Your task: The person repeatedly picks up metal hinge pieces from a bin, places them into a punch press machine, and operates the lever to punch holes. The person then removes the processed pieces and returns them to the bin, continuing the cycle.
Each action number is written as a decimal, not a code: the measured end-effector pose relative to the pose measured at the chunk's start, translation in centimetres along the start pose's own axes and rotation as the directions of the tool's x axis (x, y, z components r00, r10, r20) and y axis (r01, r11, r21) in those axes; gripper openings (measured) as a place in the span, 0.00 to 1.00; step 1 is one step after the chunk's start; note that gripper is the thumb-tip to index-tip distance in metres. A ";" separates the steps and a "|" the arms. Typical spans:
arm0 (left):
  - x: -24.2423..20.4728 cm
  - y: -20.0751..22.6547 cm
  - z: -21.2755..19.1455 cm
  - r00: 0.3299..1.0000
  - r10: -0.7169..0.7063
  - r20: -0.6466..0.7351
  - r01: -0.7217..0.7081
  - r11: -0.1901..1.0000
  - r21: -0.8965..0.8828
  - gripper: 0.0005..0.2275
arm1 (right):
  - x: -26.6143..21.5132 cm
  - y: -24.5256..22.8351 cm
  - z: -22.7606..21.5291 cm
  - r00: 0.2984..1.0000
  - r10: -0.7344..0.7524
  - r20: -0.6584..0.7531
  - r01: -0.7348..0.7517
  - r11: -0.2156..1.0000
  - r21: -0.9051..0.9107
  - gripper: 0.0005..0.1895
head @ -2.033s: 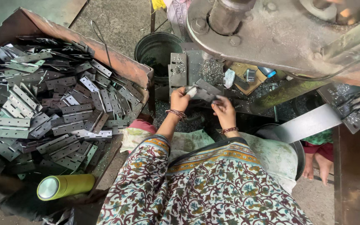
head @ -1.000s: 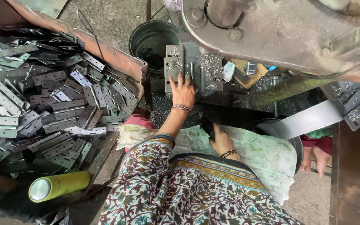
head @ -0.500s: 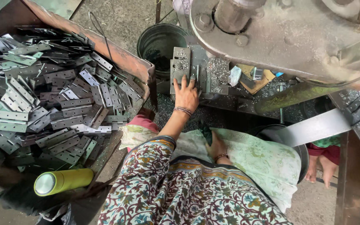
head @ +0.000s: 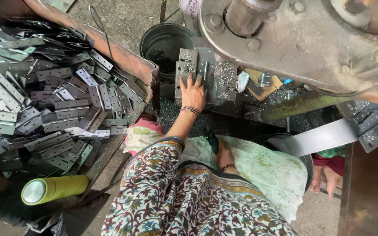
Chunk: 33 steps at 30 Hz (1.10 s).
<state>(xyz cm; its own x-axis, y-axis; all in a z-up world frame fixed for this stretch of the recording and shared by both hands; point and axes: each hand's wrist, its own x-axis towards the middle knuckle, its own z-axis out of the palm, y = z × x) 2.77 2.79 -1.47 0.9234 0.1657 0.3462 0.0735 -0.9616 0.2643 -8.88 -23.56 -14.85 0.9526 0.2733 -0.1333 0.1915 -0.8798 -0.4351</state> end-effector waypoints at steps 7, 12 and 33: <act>-0.7 -0.9 0.2 1.000 0.009 -0.003 -0.009 1.000 -0.021 0.11 | 0.6 1.8 2.2 0.999 -0.034 -0.024 0.034 0.999 -0.005 0.38; -0.1 -0.8 0.4 0.996 0.014 -0.091 -0.017 0.999 -0.030 0.12 | 0.6 -1.0 -1.6 0.999 0.008 0.043 -0.007 1.000 -0.014 0.38; -1.2 -0.4 0.0 0.999 0.015 -0.037 -0.017 0.998 -0.055 0.15 | 0.7 0.4 0.9 0.998 0.039 0.044 -0.039 0.999 0.003 0.38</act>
<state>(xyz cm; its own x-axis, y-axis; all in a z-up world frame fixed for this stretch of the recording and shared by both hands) 1.64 2.95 -2.01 0.9100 0.1595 0.3827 0.0372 -0.9507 0.3078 -8.33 -23.35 -15.96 0.9482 0.2553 -0.1893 0.1531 -0.8889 -0.4318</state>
